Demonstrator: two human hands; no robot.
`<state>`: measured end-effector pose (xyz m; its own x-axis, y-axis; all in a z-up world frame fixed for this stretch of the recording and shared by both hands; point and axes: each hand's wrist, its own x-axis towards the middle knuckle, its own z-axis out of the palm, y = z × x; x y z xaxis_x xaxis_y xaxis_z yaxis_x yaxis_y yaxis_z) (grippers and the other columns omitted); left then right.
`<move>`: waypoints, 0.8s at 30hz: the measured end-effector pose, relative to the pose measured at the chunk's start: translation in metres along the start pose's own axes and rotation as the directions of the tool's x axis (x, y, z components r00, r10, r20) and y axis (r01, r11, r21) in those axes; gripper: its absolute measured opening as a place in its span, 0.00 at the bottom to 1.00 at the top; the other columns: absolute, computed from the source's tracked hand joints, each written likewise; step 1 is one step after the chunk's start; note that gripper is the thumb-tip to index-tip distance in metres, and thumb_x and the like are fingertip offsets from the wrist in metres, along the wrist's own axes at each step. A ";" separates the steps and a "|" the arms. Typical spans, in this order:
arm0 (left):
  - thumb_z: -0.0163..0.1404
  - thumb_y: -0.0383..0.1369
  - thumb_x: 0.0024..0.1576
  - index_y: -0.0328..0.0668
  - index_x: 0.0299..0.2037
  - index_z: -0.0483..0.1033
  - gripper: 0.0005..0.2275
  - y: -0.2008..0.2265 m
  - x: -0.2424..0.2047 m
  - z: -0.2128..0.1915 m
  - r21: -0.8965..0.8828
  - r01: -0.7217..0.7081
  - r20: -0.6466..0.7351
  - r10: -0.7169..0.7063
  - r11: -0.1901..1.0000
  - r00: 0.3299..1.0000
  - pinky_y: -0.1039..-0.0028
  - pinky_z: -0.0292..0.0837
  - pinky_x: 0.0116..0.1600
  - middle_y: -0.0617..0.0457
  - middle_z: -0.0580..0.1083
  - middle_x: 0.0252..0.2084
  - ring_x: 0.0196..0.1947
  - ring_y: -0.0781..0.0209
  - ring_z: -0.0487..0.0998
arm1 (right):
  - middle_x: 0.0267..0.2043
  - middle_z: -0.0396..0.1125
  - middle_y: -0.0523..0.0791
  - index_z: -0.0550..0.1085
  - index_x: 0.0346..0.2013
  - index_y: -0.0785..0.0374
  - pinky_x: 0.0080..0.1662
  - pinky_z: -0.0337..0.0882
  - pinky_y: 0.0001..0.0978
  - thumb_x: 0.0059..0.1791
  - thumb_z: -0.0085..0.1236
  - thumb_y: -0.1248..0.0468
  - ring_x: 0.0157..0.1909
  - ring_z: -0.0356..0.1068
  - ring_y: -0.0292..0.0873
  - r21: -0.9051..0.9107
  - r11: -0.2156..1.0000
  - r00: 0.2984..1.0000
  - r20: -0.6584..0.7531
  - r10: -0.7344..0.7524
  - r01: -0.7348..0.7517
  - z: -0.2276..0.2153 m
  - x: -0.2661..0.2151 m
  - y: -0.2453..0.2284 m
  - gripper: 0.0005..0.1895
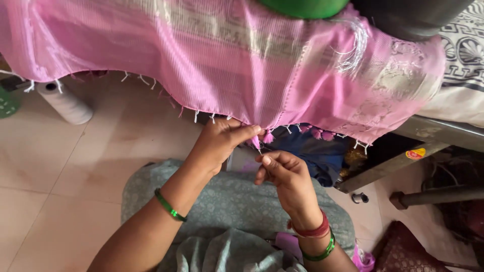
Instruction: Tying decorative knots and attaching tassels to the edge of a pink fabric.
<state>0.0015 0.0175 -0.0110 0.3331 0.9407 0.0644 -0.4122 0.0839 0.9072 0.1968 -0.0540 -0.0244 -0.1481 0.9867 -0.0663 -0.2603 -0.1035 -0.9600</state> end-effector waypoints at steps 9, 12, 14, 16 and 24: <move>0.56 0.33 0.58 0.32 0.42 0.84 0.10 0.002 -0.012 0.002 -0.014 -0.022 0.024 0.022 1.000 0.999 0.75 0.78 0.52 0.47 0.84 0.40 0.43 0.64 0.84 | 0.25 0.70 0.46 0.76 0.39 0.71 0.34 0.71 0.31 0.53 0.57 0.65 0.26 0.69 0.39 -0.039 0.998 0.998 0.011 -0.056 0.057 0.001 -0.010 0.002 0.09; 0.58 0.32 0.59 0.33 0.44 0.83 0.10 -0.031 -0.011 -0.010 0.105 -0.128 -0.001 0.128 0.986 0.992 0.73 0.77 0.49 0.48 0.82 0.39 0.40 0.64 0.80 | 0.24 0.70 0.46 0.76 0.40 0.72 0.34 0.70 0.30 0.54 0.56 0.66 0.27 0.69 0.38 -0.113 0.991 0.998 0.007 -0.067 0.067 -0.001 -0.012 0.000 0.09; 0.57 0.32 0.59 0.35 0.46 0.83 0.10 -0.014 -0.021 -0.005 0.341 -0.283 0.023 0.293 0.897 0.956 0.75 0.77 0.49 0.50 0.81 0.40 0.41 0.65 0.81 | 0.24 0.70 0.46 0.75 0.41 0.71 0.34 0.70 0.29 0.53 0.56 0.66 0.26 0.69 0.38 -0.145 0.987 0.998 0.003 -0.063 0.063 0.002 -0.014 0.004 0.08; 0.56 0.31 0.59 0.37 0.47 0.82 0.09 0.001 -0.031 -0.001 0.550 -0.405 0.083 0.435 0.730 0.897 0.77 0.76 0.49 0.51 0.81 0.41 0.42 0.66 0.83 | 0.24 0.69 0.45 0.74 0.41 0.70 0.34 0.70 0.29 0.53 0.55 0.66 0.26 0.69 0.37 -0.176 0.983 0.999 -0.002 -0.054 0.053 0.009 -0.016 0.011 0.07; 0.49 0.29 0.63 0.32 0.46 0.79 0.08 -0.021 -0.021 0.000 -0.193 0.149 0.026 -0.147 0.970 0.989 0.75 0.75 0.48 0.52 0.79 0.36 0.37 0.67 0.79 | 0.28 0.70 0.43 0.70 0.40 0.67 0.37 0.72 0.27 0.54 0.55 0.68 0.31 0.71 0.35 -0.644 0.713 0.905 -0.076 -0.419 0.276 0.045 -0.004 0.046 0.04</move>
<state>0.0030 -0.0040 -0.0314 0.4118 0.9094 -0.0588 -0.5140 0.2851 0.8091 0.1422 -0.0681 -0.0557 0.0475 0.9458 0.3214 0.3883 0.2790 -0.8783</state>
